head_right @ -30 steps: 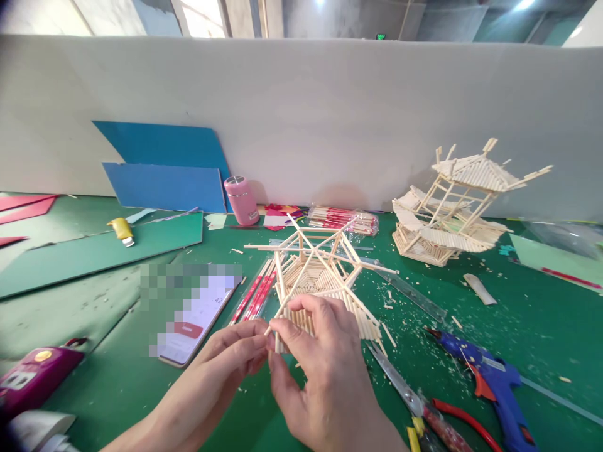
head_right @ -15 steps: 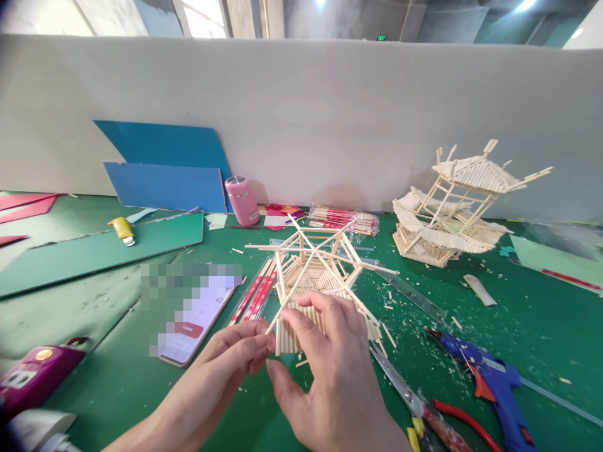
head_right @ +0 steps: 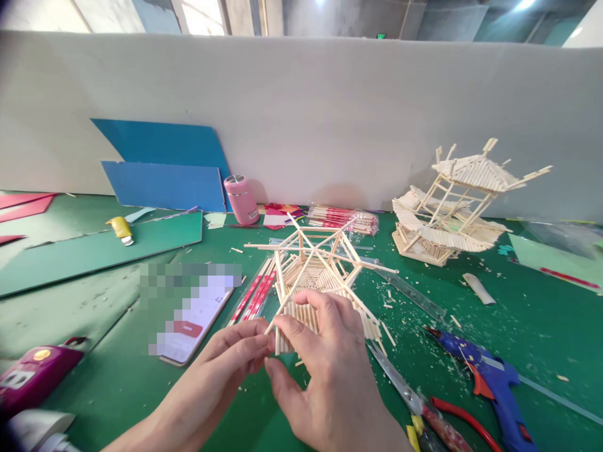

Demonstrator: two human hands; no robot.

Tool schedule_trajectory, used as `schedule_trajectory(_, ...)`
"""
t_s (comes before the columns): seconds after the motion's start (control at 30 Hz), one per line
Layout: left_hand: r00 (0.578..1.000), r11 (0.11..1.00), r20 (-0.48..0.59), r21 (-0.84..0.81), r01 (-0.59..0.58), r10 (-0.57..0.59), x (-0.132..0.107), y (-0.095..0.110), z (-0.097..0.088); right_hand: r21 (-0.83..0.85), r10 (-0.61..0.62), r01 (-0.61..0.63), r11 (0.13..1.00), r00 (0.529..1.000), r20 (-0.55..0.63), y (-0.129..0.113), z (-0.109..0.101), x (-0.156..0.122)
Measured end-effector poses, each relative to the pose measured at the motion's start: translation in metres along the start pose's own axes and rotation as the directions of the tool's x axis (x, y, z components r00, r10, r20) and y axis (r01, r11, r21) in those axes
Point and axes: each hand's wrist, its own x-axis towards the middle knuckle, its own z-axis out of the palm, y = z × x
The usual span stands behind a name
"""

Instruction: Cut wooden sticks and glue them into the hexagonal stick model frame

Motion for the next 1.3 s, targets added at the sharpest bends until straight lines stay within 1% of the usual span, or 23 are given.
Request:
schedule_trajectory(0.17,1.0,1.0,-0.003,-0.013,0.011,-0.011,-0.0008,0.0007,0.0005,0.007,-0.008,0.008,1.0,1.0,-0.01,0.0004,0.0002,0.0006)
schedule_trajectory(0.33,1.0,1.0,0.018,-0.018,0.007,-0.007,-0.003,0.0024,0.0007,0.015,0.0,0.001,1.0,1.0,-0.016,-0.001,0.0004,0.0017)
schedule_trajectory(0.57,1.0,0.999,0.01,-0.046,0.011,-0.011,-0.0006,0.0021,0.0015,0.026,-0.006,0.006,1.0,1.0,-0.028,0.0001,0.0011,0.0033)
schedule_trajectory(0.87,1.0,1.0,0.019,-0.015,-0.004,0.004,0.0022,-0.0012,0.0015,0.029,-0.026,0.027,0.999,0.999,-0.04,0.0003,0.0021,0.002)
schedule_trajectory(1.3,1.0,1.0,0.022,0.019,-0.017,0.017,0.0025,0.0008,0.0022,0.037,-0.034,0.035,0.999,0.998,-0.045,0.0011,0.0014,0.0027)
